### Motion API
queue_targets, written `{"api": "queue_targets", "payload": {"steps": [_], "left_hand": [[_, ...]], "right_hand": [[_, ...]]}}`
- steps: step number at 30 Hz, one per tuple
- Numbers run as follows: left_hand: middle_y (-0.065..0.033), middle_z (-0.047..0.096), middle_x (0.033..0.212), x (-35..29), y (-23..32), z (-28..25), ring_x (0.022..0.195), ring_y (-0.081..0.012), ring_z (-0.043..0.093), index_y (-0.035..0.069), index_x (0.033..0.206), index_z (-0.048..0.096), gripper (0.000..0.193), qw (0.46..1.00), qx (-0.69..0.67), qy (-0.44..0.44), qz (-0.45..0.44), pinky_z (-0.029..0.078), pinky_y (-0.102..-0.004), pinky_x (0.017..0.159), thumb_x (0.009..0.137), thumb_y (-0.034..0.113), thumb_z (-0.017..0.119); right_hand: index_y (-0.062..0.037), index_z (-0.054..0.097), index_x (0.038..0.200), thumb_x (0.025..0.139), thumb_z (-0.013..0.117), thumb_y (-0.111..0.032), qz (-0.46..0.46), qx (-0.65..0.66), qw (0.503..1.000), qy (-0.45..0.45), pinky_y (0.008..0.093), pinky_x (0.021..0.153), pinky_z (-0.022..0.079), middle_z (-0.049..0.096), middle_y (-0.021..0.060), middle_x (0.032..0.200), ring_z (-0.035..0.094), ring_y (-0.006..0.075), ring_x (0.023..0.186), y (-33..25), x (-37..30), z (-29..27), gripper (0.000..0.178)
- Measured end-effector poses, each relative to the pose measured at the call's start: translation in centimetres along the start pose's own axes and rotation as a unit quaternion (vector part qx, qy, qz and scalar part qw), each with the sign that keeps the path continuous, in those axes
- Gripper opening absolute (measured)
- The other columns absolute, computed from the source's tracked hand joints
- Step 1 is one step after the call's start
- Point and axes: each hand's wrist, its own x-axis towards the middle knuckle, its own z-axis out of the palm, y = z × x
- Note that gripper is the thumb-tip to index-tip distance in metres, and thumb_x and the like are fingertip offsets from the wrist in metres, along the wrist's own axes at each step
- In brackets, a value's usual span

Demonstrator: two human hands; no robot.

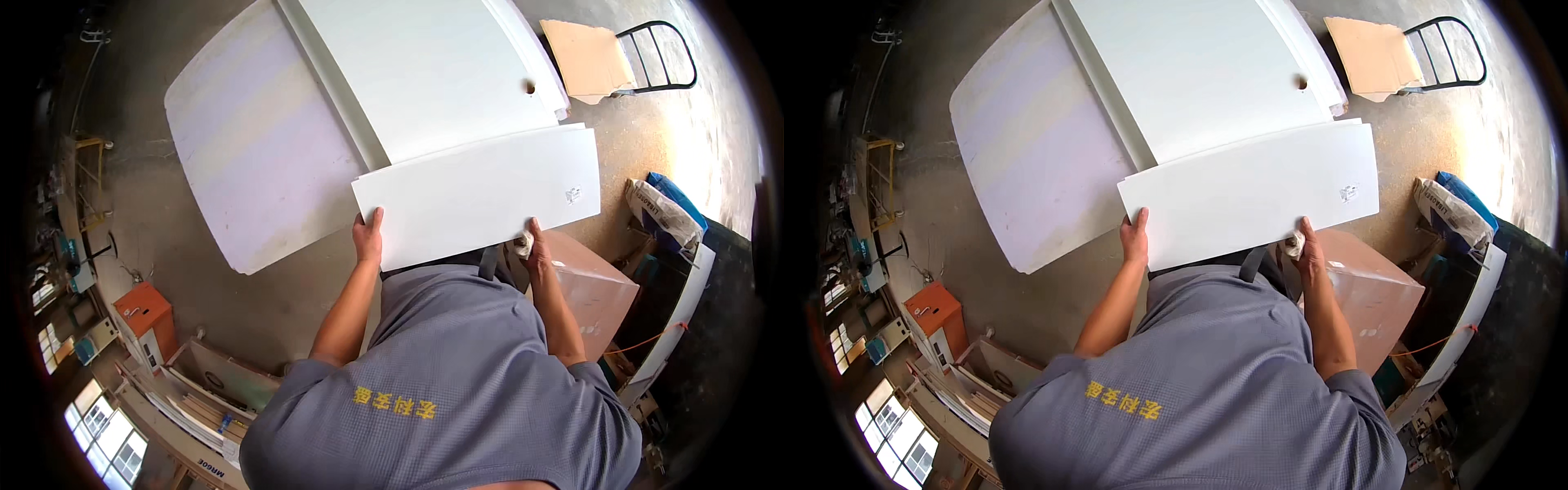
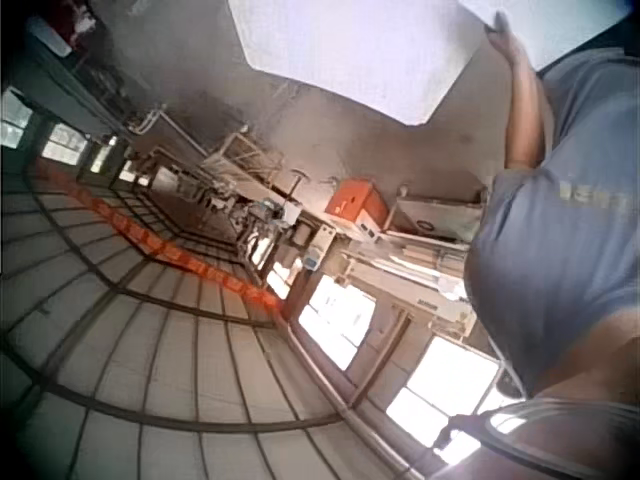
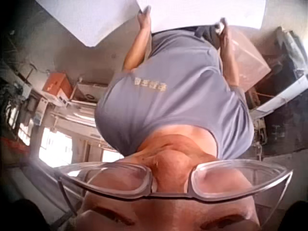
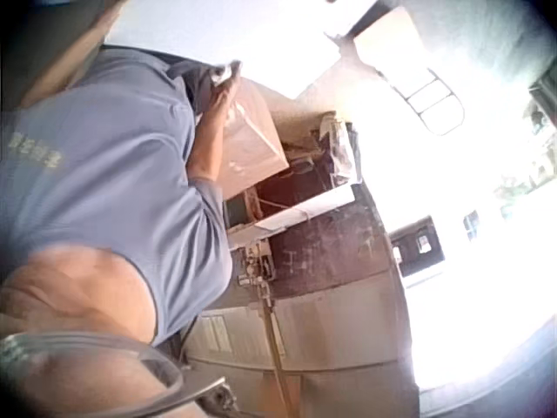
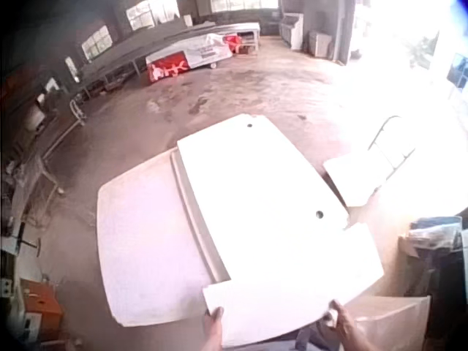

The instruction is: The person cleans several large white panels on a workbench using a cloth and a liquid from a bottle. They wipe the surfaces thoroughly, flip the panels over to clean both sides, and stack them. The person also uses a utility knife to trim a small edge on one of the panels.

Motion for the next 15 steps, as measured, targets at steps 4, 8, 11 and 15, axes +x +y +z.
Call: {"api": "queue_targets", "payload": {"steps": [4,8,11,15], "left_hand": [[-0.0147,0.07,0.119,-0.7,0.5,1.4,0.107,-0.0231,0.066,-0.009,0.129,0.059,0.051,0.996,-0.074,-0.003,-0.053,0.052,-0.0372,0.095,0.105,0.036,0.063],[-0.0166,0.068,0.124,0.4,1.5,1.6,0.11,-0.0234,0.065,-0.012,0.132,0.057,0.054,0.997,-0.021,0.012,-0.07,0.052,-0.0362,0.096,0.107,0.037,0.059],[-0.0167,0.068,0.125,1.2,0.9,1.2,0.11,-0.0236,0.065,-0.012,0.131,0.057,0.054,0.997,0.0,0.023,-0.076,0.052,-0.0358,0.097,0.107,0.036,0.059],[-0.015,0.069,0.124,2.6,1.5,1.7,0.11,-0.0227,0.065,-0.011,0.13,0.06,0.054,0.997,0.007,0.05,-0.064,0.052,-0.0357,0.096,0.108,0.039,0.057]], "right_hand": [[-0.007,0.065,0.114,0.096,0.074,-0.045,0.019,-0.094,0.995,-0.012,0.0355,0.065,0.06,0.071,0.0049,0.092,0.069,0.0188,0.076,-3.1,1.8,-1.2,0.042],[-0.007,0.065,0.113,0.099,0.069,-0.049,0.068,-0.15,0.986,0.0,0.0353,0.065,0.061,0.072,0.0066,0.091,0.07,0.0189,0.075,-5.3,2.7,0.5,0.044],[-0.0055,0.064,0.118,0.1,0.067,-0.049,0.039,-0.152,0.988,-0.002,0.0353,0.064,0.061,0.072,0.007,0.093,0.07,0.0191,0.075,-5.6,3.0,2.2,0.047],[-0.0031,0.059,0.131,0.101,0.067,-0.046,0.091,-0.187,0.978,-0.028,0.0347,0.07,0.061,0.074,0.0086,0.102,0.072,0.0195,0.083,-7.5,2.7,4.2,0.053]]}}
